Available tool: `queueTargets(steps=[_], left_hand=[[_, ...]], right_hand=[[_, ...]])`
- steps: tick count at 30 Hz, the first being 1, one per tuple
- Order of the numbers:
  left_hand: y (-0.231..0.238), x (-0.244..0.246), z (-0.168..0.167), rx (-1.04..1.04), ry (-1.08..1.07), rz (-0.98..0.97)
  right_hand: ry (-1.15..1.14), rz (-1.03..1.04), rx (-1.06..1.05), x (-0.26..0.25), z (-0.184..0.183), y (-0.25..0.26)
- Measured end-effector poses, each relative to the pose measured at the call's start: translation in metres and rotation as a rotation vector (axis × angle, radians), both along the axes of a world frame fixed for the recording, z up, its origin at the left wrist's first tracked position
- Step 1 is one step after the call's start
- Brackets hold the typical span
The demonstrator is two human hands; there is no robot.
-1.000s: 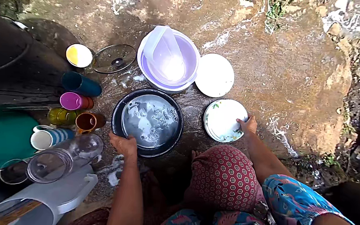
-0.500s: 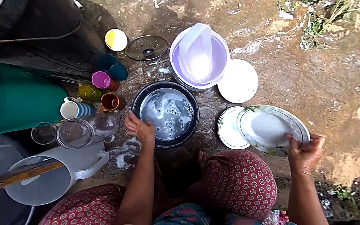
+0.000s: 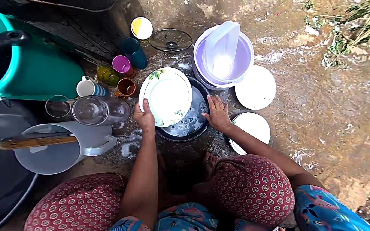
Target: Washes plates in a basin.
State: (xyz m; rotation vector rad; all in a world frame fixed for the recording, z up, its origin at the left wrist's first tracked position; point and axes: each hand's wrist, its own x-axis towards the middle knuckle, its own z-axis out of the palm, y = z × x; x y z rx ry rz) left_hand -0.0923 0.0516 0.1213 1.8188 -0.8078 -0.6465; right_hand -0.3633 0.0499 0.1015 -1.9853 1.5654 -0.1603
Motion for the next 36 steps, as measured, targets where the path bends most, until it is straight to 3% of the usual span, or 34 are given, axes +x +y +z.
queueTargets(steps=[2, 4, 9, 11, 14, 20, 25, 28, 31, 33, 36], left_hand=[[0.002, 0.009, -0.006, -0.022, -0.124, 0.018], [0.008, 0.0, -0.019, 0.037, -0.083, 0.017], [0.017, -0.03, -0.039, 0.377, 0.338, 0.044], [0.018, -0.032, -0.045, 0.399, 0.474, 0.045], [0.015, -0.028, -0.051, 0.353, 0.557, 0.034], [0.002, -0.034, -0.017, 0.303, 0.489, -0.034], [0.004, -0.052, 0.018, 0.344, 0.489, -0.079], [-0.002, -0.052, 0.021, 0.34, 0.502, -0.062], [-0.01, -0.037, 0.006, 0.323, 0.479, -0.098], [-0.014, -0.027, -0.002, 0.345, 0.517, -0.127], [-0.022, -0.016, -0.013, 0.451, 0.586, -0.223]], right_hand=[[0.127, 0.119, -0.053, 0.004, -0.016, 0.0], [0.247, 0.171, 0.012, 0.005, -0.028, 0.003], [0.324, 0.18, 0.026, -0.002, -0.041, 0.016], [0.294, 0.164, -0.009, -0.007, -0.035, 0.017], [0.211, 0.126, -0.28, -0.008, -0.033, 0.01], [0.195, 0.047, -0.423, 0.037, -0.027, -0.037], [-0.064, 0.164, -0.28, 0.096, -0.011, -0.06], [-0.211, 0.338, -0.235, 0.113, 0.0, -0.041], [-0.313, 0.621, -0.234, 0.095, -0.012, -0.013], [-0.244, 0.784, -0.128, 0.07, -0.009, 0.001], [0.034, 0.915, 0.049, 0.023, 0.015, 0.006]])
